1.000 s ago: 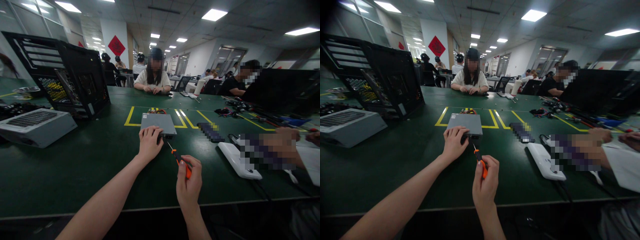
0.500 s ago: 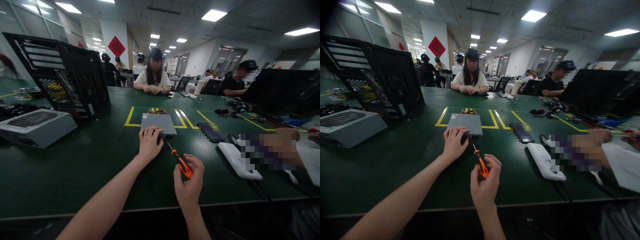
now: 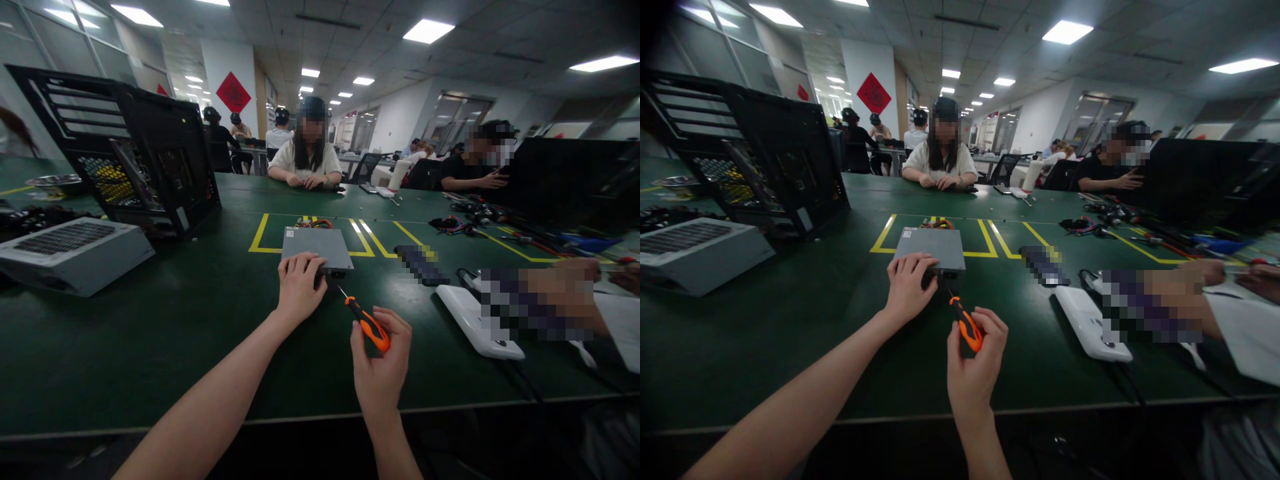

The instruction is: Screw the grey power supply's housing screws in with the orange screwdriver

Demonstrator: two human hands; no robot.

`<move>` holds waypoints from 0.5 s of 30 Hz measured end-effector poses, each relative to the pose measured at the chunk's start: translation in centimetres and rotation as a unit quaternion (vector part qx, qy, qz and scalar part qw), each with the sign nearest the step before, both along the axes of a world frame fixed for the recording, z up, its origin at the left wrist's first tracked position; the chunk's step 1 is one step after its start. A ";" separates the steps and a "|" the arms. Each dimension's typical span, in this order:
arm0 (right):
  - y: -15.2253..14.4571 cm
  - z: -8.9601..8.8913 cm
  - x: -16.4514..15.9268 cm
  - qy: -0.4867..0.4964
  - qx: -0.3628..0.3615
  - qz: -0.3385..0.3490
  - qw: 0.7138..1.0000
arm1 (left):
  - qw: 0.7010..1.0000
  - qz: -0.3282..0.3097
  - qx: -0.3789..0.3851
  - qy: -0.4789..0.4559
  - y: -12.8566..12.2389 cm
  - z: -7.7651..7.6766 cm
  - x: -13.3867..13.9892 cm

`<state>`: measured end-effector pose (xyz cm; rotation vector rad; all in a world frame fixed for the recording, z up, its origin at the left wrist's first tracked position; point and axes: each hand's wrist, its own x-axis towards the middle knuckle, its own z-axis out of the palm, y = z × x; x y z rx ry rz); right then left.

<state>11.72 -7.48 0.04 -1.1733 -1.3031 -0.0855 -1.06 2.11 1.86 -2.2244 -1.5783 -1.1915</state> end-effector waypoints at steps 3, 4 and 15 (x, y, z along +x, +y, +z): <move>-0.1 -0.3 0.0 0.031 -0.053 0.017 0.998 | 1.000 -0.001 -0.002 0.001 0.0 0.0 0.0; -0.1 -0.5 0.0 0.041 -0.068 0.024 0.997 | 1.000 -0.002 -0.002 0.001 0.0 0.0 0.0; -0.2 -0.3 -0.1 0.063 -0.066 0.045 0.995 | 1.000 0.000 0.001 0.003 0.0 0.0 0.0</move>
